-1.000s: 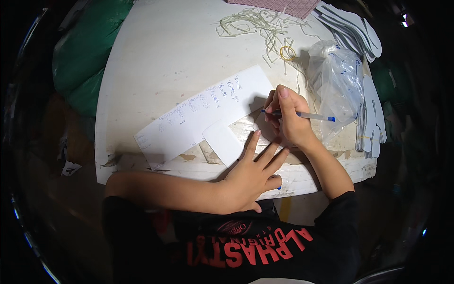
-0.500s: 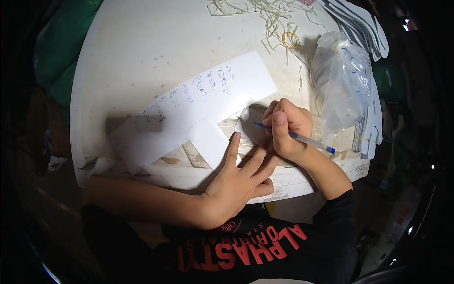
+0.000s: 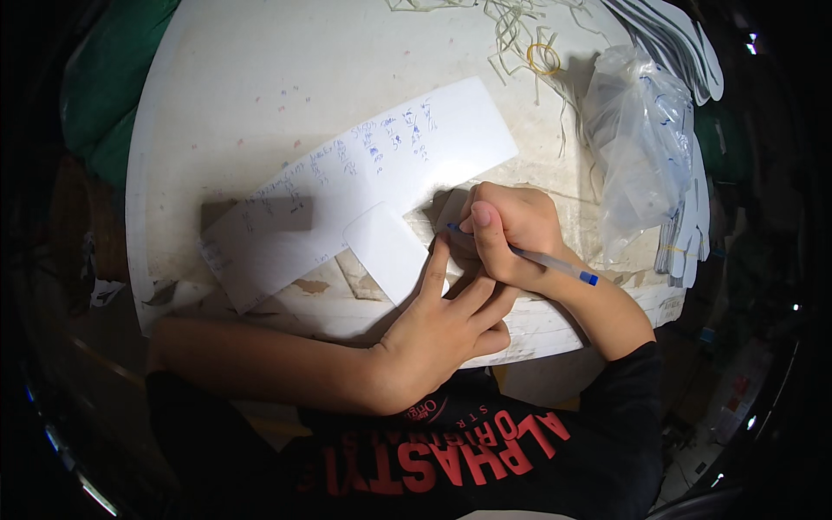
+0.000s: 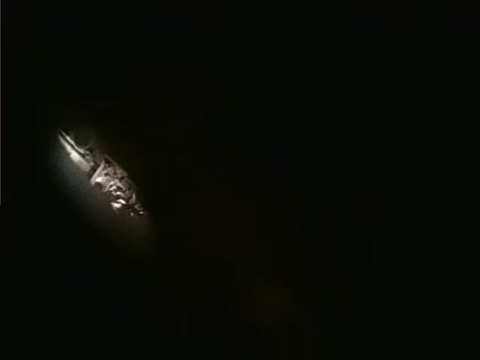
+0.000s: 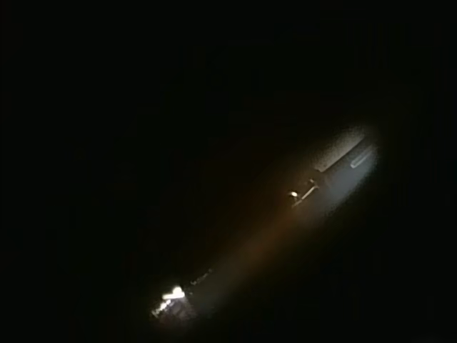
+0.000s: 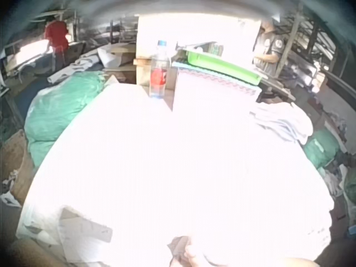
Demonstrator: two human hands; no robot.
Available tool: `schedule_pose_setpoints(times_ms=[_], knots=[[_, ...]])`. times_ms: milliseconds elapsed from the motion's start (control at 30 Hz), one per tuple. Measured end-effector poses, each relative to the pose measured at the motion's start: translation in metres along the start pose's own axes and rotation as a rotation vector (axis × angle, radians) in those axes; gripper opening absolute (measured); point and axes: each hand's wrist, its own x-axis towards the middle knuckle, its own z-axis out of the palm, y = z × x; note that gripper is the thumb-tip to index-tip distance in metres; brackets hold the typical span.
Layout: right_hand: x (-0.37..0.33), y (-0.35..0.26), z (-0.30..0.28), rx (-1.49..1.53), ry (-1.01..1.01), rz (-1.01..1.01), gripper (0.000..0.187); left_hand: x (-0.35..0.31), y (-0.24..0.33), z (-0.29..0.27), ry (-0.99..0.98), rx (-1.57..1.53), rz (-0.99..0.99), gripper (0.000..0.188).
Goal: The person writes on a small paper tag with a pen, then places stacks of white shoe insoles into clear plastic bags. They seal the bags and set them aside. The person repeats this process with additional insoles and tags, organizing the packed items on the table.
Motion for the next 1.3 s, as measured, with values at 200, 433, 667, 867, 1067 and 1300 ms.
schedule_pose_setpoints(times_ms=[200,433,667,867,1067,1300], knots=[[-0.0004,0.0025,0.0010,-0.023,0.006,-0.025,0.029,0.0003,-0.0004,0.0027,0.003,-0.039,0.010,0.039],[0.0018,-0.0015,0.0008,-0.057,-0.010,-0.021,0.027,0.0004,-0.0015,-0.0011,0.000,-0.066,0.006,0.039],[0.0022,-0.0018,-0.0002,-0.045,-0.019,-0.012,0.024,0.0007,-0.0016,0.0002,-0.004,-0.036,0.005,0.042],[0.0018,-0.0032,0.0017,-0.068,0.014,0.011,0.024,0.0006,-0.0001,0.0054,0.017,-0.050,-0.003,0.045],[0.0024,-0.0029,0.0016,-0.075,0.027,-0.012,0.025,0.0010,-0.0015,0.0012,0.018,-0.050,0.002,0.048],[0.0023,-0.0028,0.0021,-0.047,0.034,0.036,0.027,0.0007,-0.0027,-0.0014,0.005,-0.059,0.005,0.051]])
